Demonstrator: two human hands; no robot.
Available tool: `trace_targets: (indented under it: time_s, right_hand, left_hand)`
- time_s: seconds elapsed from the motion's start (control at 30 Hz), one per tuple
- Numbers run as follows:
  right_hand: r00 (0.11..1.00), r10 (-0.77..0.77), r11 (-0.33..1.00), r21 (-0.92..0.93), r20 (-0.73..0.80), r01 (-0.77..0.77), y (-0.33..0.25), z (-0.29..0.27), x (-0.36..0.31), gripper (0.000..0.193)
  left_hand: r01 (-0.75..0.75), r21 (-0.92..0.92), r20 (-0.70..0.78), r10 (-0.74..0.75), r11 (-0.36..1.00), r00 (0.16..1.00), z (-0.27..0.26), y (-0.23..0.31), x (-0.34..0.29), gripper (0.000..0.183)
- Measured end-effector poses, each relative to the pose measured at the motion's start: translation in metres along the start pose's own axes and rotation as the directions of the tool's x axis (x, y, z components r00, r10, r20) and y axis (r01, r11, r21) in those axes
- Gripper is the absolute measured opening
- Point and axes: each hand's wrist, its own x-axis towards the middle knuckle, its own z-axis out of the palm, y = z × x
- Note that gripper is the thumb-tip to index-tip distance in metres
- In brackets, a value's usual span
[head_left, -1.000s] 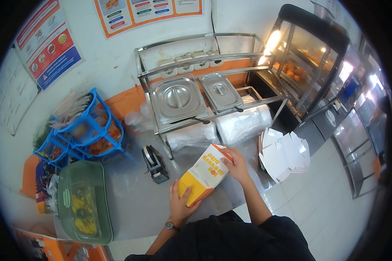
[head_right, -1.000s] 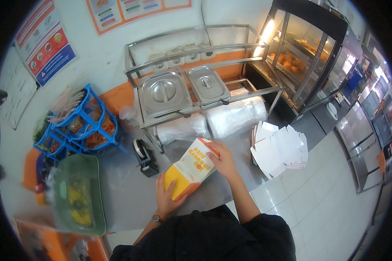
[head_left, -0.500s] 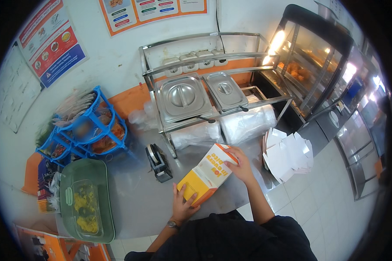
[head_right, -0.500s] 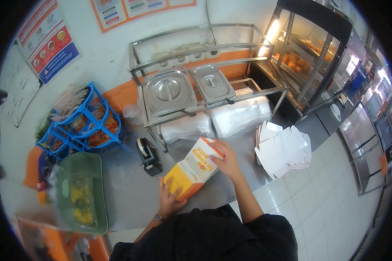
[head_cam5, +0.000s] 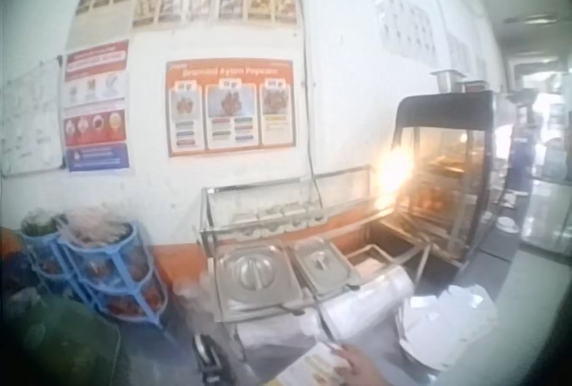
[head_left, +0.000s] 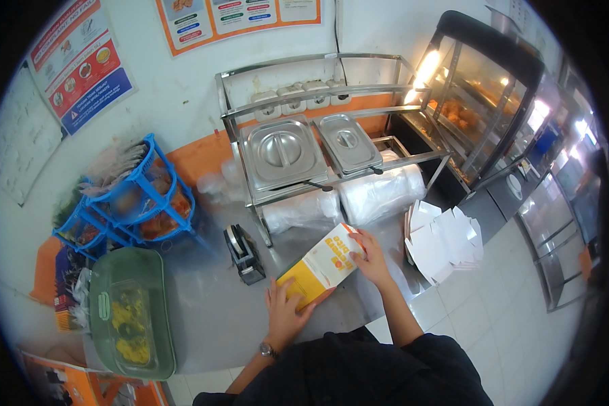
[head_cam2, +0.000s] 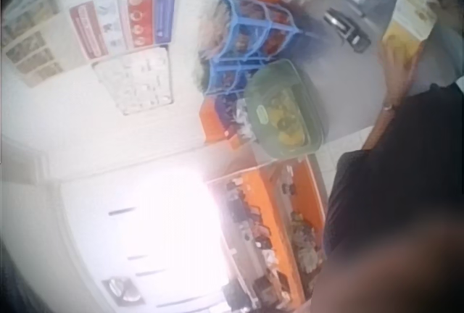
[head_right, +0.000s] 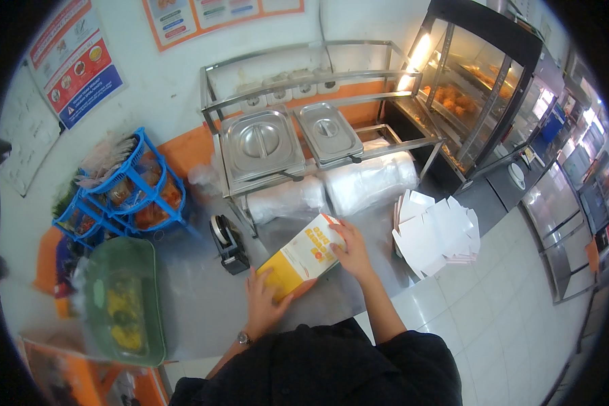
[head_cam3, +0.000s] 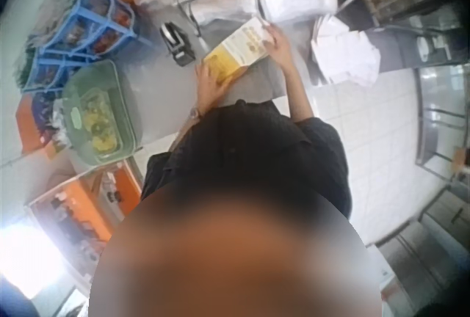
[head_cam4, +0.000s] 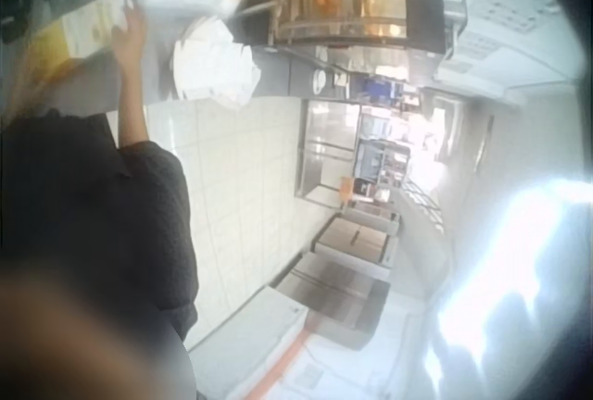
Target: The person repeatedly folds flat paperboard blanks into small takeaway boxes by hand, aligning edges and creasing flaps. They stack the finished boxes on the counter and continue the same folding sequence with additional blanks.
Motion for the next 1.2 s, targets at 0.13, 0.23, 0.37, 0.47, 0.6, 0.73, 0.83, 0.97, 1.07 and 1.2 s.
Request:
trace_targets:
  time_s: [0.13, 0.23, 0.37, 0.47, 0.6, 0.73, 0.83, 0.97, 1.07, 1.2]
  right_hand:
    - [1.000, 0.024, 0.997, -0.070, -0.004, -0.025, -0.005, 0.005, 0.002, 0.047]
    - [0.997, 0.063, 0.949, -0.307, -0.046, -0.074, -0.002, 0.012, 0.007, 0.050]
    - [0.975, 0.210, 0.962, -0.160, -0.075, -0.220, 0.016, 0.020, 0.012, 0.050]
    - [0.941, 0.338, 0.923, -0.200, 0.007, -0.329, 0.023, 0.016, 0.018, 0.050]
    - [0.997, 0.078, 0.784, -0.619, 0.026, -0.046, 0.010, 0.024, 0.022, 0.053]
    - [0.983, -0.001, 0.810, -0.577, 0.183, 0.108, -0.009, 0.041, 0.015, 0.054]
    - [0.948, 0.241, 0.936, -0.308, 0.210, -0.170, -0.016, 0.033, 0.000, 0.049]
    - [0.995, -0.097, 0.952, -0.293, -0.029, 0.084, -0.037, 0.022, -0.023, 0.036]
    - [1.000, 0.009, 0.968, -0.250, 0.005, -0.008, -0.054, 0.018, -0.025, 0.026]
    - [0.979, 0.168, 0.970, -0.194, 0.112, -0.144, -0.064, 0.018, -0.012, 0.024]
  left_hand:
    - [0.118, 0.018, 0.116, -0.120, 0.993, 0.986, -0.002, 0.030, 0.049, 0.079]
    - [0.104, 0.087, 0.177, -0.118, 0.991, 0.977, 0.008, 0.039, 0.075, 0.087]
    - [0.110, 0.123, 0.233, -0.136, 0.986, 0.963, 0.020, 0.041, 0.079, 0.091]
    - [0.091, 0.114, 0.206, -0.114, 0.989, 0.972, 0.024, 0.038, 0.078, 0.089]
    - [0.076, 0.128, 0.145, -0.094, 0.989, 0.985, 0.027, 0.041, 0.075, 0.079]
    - [0.079, 0.127, 0.166, -0.100, 0.989, 0.981, 0.019, 0.053, 0.048, 0.069]
    - [0.068, 0.065, 0.182, -0.079, 0.996, 0.980, 0.003, 0.052, 0.024, 0.065]
    - [0.059, 0.069, 0.206, -0.073, 0.996, 0.976, -0.008, 0.050, 0.007, 0.064]
    - [0.095, 0.069, 0.246, -0.110, 0.993, 0.963, -0.007, 0.053, 0.007, 0.068]
    - [0.214, 0.059, 0.264, -0.222, 0.975, 0.939, 0.001, 0.057, 0.029, 0.072]
